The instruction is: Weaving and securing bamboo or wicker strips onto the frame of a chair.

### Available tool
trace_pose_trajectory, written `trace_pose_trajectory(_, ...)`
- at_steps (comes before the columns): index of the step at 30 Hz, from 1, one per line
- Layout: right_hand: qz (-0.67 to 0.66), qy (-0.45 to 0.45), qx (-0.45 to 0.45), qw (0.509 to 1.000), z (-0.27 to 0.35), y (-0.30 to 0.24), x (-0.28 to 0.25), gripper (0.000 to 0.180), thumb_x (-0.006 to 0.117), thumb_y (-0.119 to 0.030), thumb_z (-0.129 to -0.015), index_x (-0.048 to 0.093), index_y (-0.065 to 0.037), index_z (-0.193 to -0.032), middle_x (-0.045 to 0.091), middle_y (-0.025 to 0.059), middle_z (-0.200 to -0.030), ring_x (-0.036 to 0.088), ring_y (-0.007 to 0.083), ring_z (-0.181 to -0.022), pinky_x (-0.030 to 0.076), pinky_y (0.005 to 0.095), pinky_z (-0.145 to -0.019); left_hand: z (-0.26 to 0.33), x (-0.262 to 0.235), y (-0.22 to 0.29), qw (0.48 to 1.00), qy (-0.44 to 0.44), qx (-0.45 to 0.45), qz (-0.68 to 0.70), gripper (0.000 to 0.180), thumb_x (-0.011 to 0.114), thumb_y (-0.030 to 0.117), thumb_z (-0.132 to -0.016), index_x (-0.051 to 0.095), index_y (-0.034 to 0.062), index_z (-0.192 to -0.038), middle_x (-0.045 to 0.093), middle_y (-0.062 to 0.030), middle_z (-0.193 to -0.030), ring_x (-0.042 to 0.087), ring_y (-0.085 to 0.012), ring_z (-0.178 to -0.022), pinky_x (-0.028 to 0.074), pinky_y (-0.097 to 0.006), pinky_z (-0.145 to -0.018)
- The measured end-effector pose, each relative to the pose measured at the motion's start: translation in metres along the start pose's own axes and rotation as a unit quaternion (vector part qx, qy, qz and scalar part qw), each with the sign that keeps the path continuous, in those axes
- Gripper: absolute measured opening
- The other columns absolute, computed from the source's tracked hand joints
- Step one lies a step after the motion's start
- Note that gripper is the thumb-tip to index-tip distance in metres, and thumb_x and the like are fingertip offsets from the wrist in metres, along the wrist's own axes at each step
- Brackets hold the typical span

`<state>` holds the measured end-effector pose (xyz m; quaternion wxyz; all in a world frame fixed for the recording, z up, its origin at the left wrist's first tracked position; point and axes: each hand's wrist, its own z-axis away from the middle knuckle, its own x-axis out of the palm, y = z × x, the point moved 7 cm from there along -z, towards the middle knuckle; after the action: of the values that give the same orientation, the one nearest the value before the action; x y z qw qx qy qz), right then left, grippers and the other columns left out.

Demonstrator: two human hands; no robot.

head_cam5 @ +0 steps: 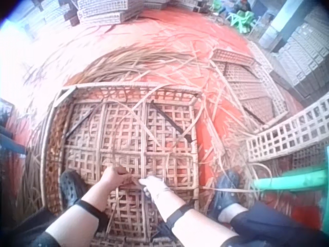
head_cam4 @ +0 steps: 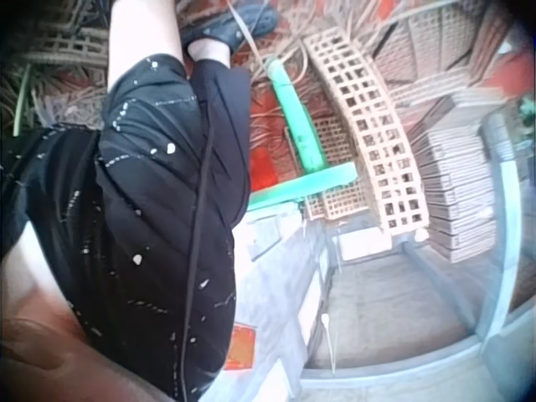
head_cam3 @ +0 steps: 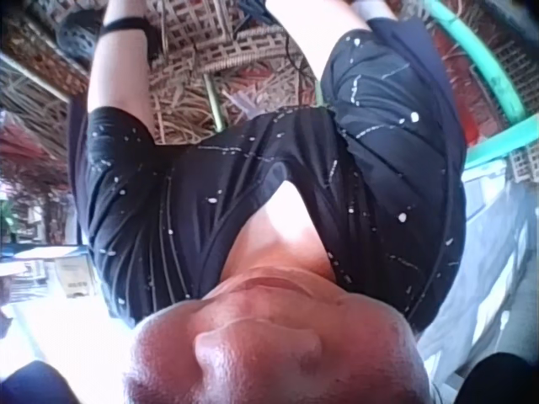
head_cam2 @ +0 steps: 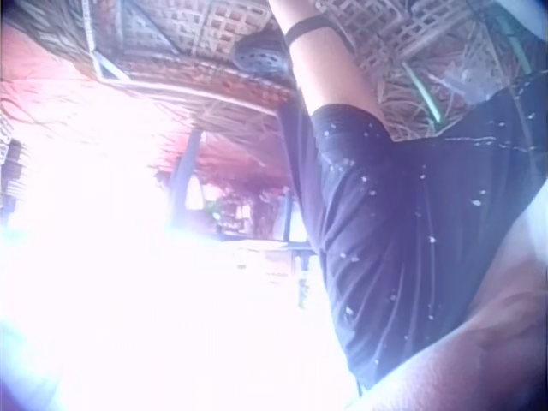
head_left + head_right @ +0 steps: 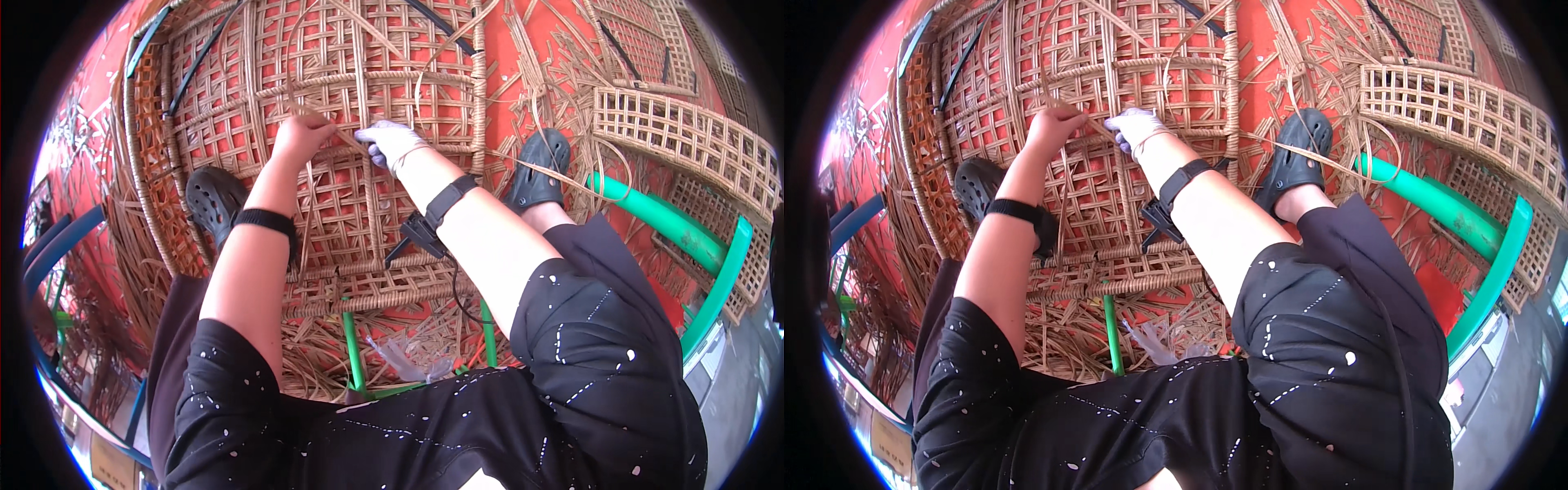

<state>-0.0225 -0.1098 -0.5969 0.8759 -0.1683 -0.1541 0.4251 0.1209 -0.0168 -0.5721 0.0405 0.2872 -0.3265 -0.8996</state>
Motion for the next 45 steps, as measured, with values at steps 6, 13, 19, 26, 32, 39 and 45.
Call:
trace_pose_trajectory(6, -0.234, -0.069, 0.067, 0.968, 0.004, -0.003, 0.005, 0.006, 0.058, -0.008, -0.084, 0.057, -0.003, -0.085, 0.050, -0.0024, -0.064, 0.038, 0.0033, -0.043, 0.032, 0.0164, -0.037, -0.018, 0.002, 0.030, 0.989, 0.046, 0.037, -0.135, 0.029, 0.066, 0.033, -0.072, 0.069, 0.0107, -0.090, 0.065, -0.0105, -0.072, 0.063, -0.0203, -0.066, 0.050, -0.032, -0.066)
trace_pose_trajectory(13, 0.246, -0.194, -0.083, 0.946, 0.004, -0.033, -0.002, 0.028, 0.059, -0.005, -0.079, 0.049, -0.002, -0.105, 0.060, 0.0075, -0.082, 0.060, 0.0152, -0.066, 0.047, 0.0239, -0.048, -0.031, 0.016, 0.045, 0.995, -0.008, 0.052, -0.088, 0.024, 0.066, 0.025, -0.073, 0.068, 0.0090, -0.091, 0.066, -0.0089, -0.079, 0.063, -0.0211, -0.073, 0.049, -0.032, -0.071)
trace_pose_trajectory(19, 0.555, -0.119, -0.228, 0.791, 0.014, -0.053, 0.009, 0.037, 0.058, -0.012, -0.076, 0.047, -0.003, -0.111, 0.058, 0.0149, -0.105, 0.057, 0.0283, -0.093, 0.048, 0.0369, -0.075, -0.029, 0.029, 0.033, 0.994, -0.038, 0.028, -0.098, 0.022, 0.064, 0.026, -0.075, 0.069, 0.0092, -0.088, 0.065, -0.0071, -0.072, 0.062, -0.0174, -0.066, 0.049, -0.031, -0.066)
trace_pose_trajectory(26, 0.621, -0.059, -0.254, 0.740, 0.015, -0.070, 0.009, 0.031, 0.056, -0.022, -0.075, 0.055, -0.008, -0.103, 0.060, 0.0151, -0.101, 0.057, 0.0330, -0.095, 0.046, 0.0392, -0.080, -0.034, 0.052, 0.006, 0.997, -0.049, -0.011, 0.059, 0.020, 0.058, 0.025, -0.079, 0.068, 0.0084, -0.084, 0.064, -0.0058, -0.069, 0.061, -0.0144, -0.058, 0.050, -0.028, -0.061)
trace_pose_trajectory(32, 0.798, -0.077, -0.175, 0.572, 0.018, -0.048, 0.001, 0.027, 0.047, -0.029, -0.082, 0.059, -0.010, -0.097, 0.062, 0.0131, -0.094, 0.059, 0.0299, -0.088, 0.047, 0.0410, -0.077, -0.027, 0.063, 0.005, 0.973, -0.074, -0.041, 0.217, 0.027, 0.059, 0.021, -0.078, 0.064, 0.0106, -0.102, 0.066, -0.0081, -0.079, 0.064, -0.0182, -0.068, 0.050, -0.029, -0.069)
trace_pose_trajectory(39, 0.460, 0.145, -0.154, 0.862, 0.064, 0.021, -0.017, 0.041, 0.034, -0.039, -0.090, 0.062, -0.008, -0.090, 0.062, 0.0193, -0.085, 0.059, 0.0370, -0.081, 0.046, 0.0453, -0.073, 0.051, 0.054, 0.033, 0.967, 0.147, 0.208, 0.003, 0.030, 0.060, 0.009, -0.073, 0.058, 0.0051, -0.103, 0.060, -0.0132, -0.098, 0.058, -0.0276, -0.092, 0.046, -0.035, -0.082)
trace_pose_trajectory(45, 0.380, 0.098, -0.155, 0.907, 0.069, 0.041, -0.014, 0.045, 0.037, -0.039, -0.090, 0.062, -0.002, -0.085, 0.060, 0.0183, -0.080, 0.057, 0.0327, -0.075, 0.044, 0.0411, -0.071, 0.090, 0.058, 0.043, 0.949, 0.141, 0.237, -0.154, 0.050, 0.064, 0.014, -0.072, 0.047, 0.0085, -0.118, 0.049, -0.0120, -0.120, 0.043, -0.0300, -0.114, 0.037, -0.038, -0.097)
